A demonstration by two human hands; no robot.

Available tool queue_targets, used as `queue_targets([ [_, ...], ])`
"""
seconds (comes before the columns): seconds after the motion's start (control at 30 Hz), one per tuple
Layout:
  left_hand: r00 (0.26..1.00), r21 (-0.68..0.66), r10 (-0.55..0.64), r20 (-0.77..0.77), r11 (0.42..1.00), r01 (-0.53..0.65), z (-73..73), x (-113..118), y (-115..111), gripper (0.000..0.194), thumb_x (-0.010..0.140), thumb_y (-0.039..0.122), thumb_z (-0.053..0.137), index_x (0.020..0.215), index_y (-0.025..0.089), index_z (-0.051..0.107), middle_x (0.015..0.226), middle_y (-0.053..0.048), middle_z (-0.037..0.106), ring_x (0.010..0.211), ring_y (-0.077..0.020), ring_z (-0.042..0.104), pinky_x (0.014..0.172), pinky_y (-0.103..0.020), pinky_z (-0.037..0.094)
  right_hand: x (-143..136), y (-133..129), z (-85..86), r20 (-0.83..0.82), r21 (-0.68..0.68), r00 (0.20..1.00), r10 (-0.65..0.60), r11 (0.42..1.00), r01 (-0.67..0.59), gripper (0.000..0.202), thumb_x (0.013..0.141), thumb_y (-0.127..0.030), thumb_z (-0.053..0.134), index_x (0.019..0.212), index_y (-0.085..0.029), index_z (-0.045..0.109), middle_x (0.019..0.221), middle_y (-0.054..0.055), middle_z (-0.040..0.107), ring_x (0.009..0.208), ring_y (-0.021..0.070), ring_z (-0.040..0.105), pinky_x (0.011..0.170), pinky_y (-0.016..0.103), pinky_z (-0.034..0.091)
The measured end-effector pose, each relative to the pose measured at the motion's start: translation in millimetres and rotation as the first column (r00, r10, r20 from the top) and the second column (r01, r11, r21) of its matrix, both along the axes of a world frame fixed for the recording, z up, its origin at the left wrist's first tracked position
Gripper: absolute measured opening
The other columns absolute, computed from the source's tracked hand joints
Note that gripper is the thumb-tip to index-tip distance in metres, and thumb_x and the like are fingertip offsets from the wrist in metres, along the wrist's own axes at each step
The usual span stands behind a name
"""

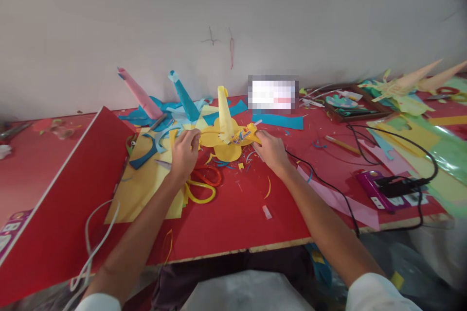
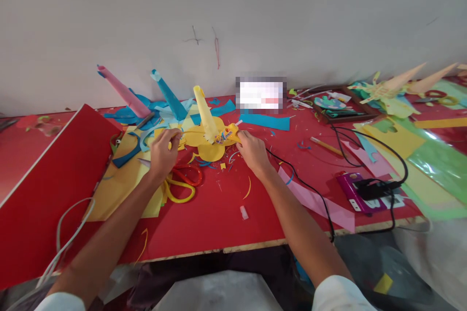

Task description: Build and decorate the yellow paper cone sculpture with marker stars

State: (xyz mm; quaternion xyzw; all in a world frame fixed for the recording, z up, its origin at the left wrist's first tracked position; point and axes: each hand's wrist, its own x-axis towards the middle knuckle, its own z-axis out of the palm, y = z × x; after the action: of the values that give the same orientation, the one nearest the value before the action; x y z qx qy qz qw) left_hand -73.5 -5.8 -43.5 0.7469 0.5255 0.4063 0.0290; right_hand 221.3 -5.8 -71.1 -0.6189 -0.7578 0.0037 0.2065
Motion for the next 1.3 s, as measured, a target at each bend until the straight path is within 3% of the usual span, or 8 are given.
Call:
queue_targets([
  [0.17,0.984,-0.005,-0.068,-0.162,0.998,0.068,-2.8,15.2,7.0,0.026,0.107,0.032,0.041,0.112,0.022,0.065,0.103,-0.008,0.074,0.1,-0.0214,0.069,0.09,-0.034,0.053,0.5,-0.4,1.2,0.013,-0.007,1.0,-0.003,1.0,0.004,0.026,0.096,-0.02,0.053,0.118,-0.02,0.067,0.112,0.012,0.073,0.088,0.0236,0.068,0.064,0.031,0.03],
  [0.33,0.965,-0.002,-0.096,-0.245,0.995,0.098,-10.0,15.0,3.7,0.029,0.109,0.03,0.037,0.106,0.022,0.065,0.093,-0.008,0.071,0.092,-0.0211,0.066,0.085,-0.033,0.051,-1.8,-2.1,2.5,0.03,-0.011,0.998,-0.05,0.999,0.05,0.025,0.096,-0.025,0.057,0.119,-0.02,0.065,0.115,0.012,0.073,0.089,0.025,0.068,0.065,0.031,0.033],
  [0.5,0.988,-0.008,-0.047,-0.147,0.999,0.046,-9.9,10.2,-1.0,0.022,0.107,0.028,0.042,0.102,0.021,0.062,0.094,-0.007,0.066,0.09,-0.0204,0.063,0.084,-0.032,0.05,-6.4,-4.9,5.4,0.003,0.025,0.993,-0.121,0.992,0.121,0.039,0.097,-0.046,0.061,0.123,-0.018,0.063,0.113,0.015,0.074,0.091,0.0282,0.069,0.066,0.032,0.036],
  [0.6,0.998,-0.06,-0.029,-0.063,0.998,0.025,-9.5,10.5,-0.3,0.012,0.103,0.026,0.048,0.102,0.022,0.059,0.1,-0.007,0.067,0.088,-0.0191,0.063,0.081,-0.031,0.05,-9.1,-6.0,6.5,-0.002,0.029,0.993,-0.122,0.992,0.122,0.043,0.096,-0.051,0.061,0.123,-0.017,0.062,0.112,0.015,0.074,0.091,0.0287,0.069,0.065,0.032,0.036],
  [1.0,0.995,-0.051,-0.036,-0.091,0.998,0.031,-12.6,13.5,-3.9,0.007,0.098,0.02,0.051,0.1,0.023,0.058,0.098,-0.006,0.065,0.092,-0.0203,0.063,0.083,-0.033,0.051,-10.2,-4.8,2.3,0.041,0.003,0.996,-0.083,0.997,0.083,0.026,0.096,-0.03,0.059,0.119,-0.017,0.061,0.116,0.015,0.073,0.098,0.0287,0.07,0.064,0.033,0.035],
  [1.3,0.981,0.078,-0.088,-0.174,0.992,0.102,-8.3,19.6,-13.2,0.012,0.098,0.014,0.05,0.099,0.021,0.059,0.095,-0.005,0.065,0.096,-0.0198,0.063,0.084,-0.03,0.05,-5.0,-6.1,0.5,0.066,-0.025,0.994,-0.082,0.996,0.083,0.023,0.096,-0.025,0.059,0.117,-0.018,0.062,0.118,0.013,0.073,0.094,0.0256,0.07,0.063,0.032,0.032],
])
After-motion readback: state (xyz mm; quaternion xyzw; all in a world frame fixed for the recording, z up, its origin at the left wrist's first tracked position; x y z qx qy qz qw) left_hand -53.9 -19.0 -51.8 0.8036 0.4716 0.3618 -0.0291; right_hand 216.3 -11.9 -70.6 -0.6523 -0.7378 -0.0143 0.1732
